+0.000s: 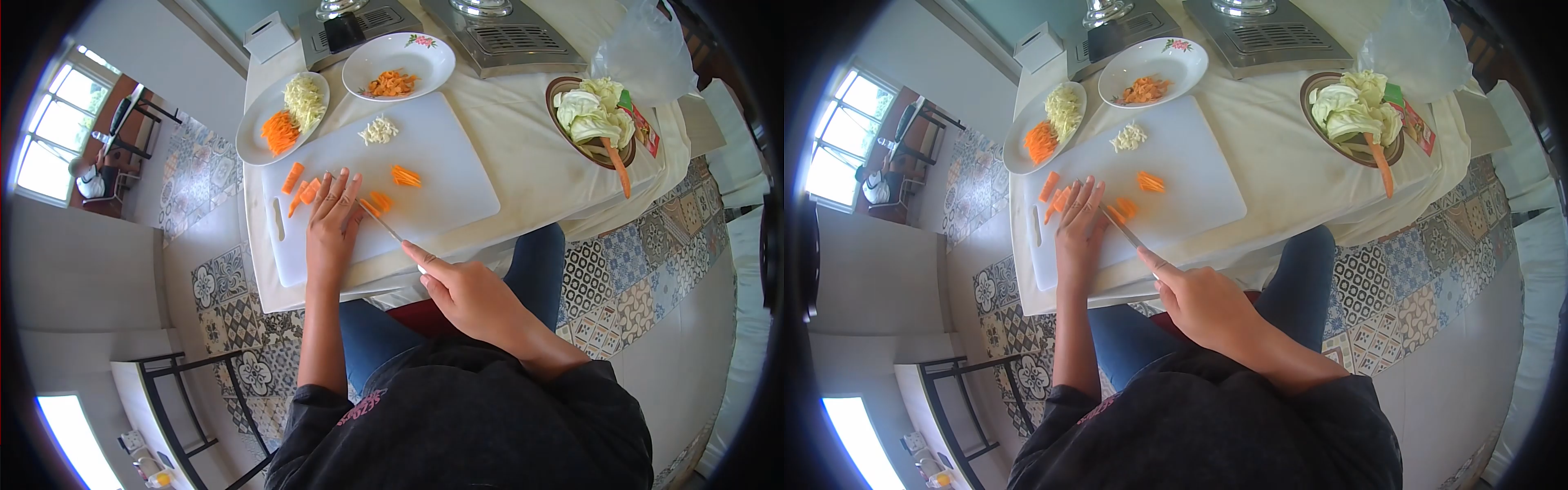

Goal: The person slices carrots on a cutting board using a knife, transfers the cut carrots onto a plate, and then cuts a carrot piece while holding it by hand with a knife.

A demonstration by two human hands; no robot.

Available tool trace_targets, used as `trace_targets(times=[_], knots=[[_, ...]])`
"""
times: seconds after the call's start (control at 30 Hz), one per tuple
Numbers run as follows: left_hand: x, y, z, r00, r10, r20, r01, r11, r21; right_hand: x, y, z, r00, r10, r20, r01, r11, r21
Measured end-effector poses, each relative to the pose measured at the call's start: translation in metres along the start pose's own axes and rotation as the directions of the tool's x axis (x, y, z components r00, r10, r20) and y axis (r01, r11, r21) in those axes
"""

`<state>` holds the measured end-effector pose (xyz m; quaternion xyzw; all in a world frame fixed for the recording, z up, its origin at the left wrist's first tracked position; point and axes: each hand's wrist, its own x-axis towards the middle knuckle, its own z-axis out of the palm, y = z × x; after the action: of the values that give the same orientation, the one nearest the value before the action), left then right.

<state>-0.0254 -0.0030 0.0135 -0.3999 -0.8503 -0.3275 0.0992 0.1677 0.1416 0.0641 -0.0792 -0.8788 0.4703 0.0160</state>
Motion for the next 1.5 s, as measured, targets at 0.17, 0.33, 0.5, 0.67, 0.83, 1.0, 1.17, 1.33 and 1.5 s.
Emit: trace_targets(times=[0.17,0.33,0.5,0.67,0.83,1.0,1.17,1.33,1.5], knots=[[0.0004,-0.0004,-0.0008,1.0,0.008,0.01,-0.008,1.0,0.011,0.0009,0.0003,0.0,1.0,0.015,-0.005,-0.015,1.0,-0.027],[0.0005,0.0013,-0.002,1.0,0.003,0.011,-0.003,1.0,0.014,0.0014,0.0014,-0.0018,1.0,-0.007,-0.011,0.006,0.998,-0.07],[0.0,0.0011,-0.0012,1.0,-0.001,-0.002,0.001,1.0,0.008,0.002,0.0025,-0.0028,1.0,-0.013,-0.008,0.013,0.998,-0.064],[-0.0003,0.0007,-0.0011,1.0,-0.006,-0.001,0.005,1.0,-0.011,0.0,-0.0011,-0.0049,1.0,0.003,0.003,-0.002,0.998,-0.07],[-0.0003,0.0008,-0.0014,1.0,0.012,-0.022,-0.012,1.0,0.008,-0.0009,-0.002,-0.0059,1.0,-0.016,-0.012,0.015,0.998,-0.06],[-0.0004,0.0038,-0.0027,1.0,0.0,-0.012,0.0,1.0,0.02,-0.0004,-0.0026,-0.0058,0.999,-0.025,-0.022,0.024,0.999,-0.043],[0.0006,0.0016,-0.0017,1.0,0.023,-0.005,-0.022,1.0,0.022,0.0,0.0003,-0.004,0.999,-0.021,-0.033,0.02,0.999,-0.041],[0.0024,0.0,-0.0017,0.999,0.032,0.008,-0.032,0.999,0.017,0.0009,0.0023,-0.0028,1.0,-0.003,-0.019,0.003,1.0,-0.022],[0.0027,-0.0038,0.0003,0.999,0.048,0.004,-0.048,0.998,0.048,0.0025,0.0044,-0.0018,1.0,0.007,0.002,-0.007,0.998,0.055]])
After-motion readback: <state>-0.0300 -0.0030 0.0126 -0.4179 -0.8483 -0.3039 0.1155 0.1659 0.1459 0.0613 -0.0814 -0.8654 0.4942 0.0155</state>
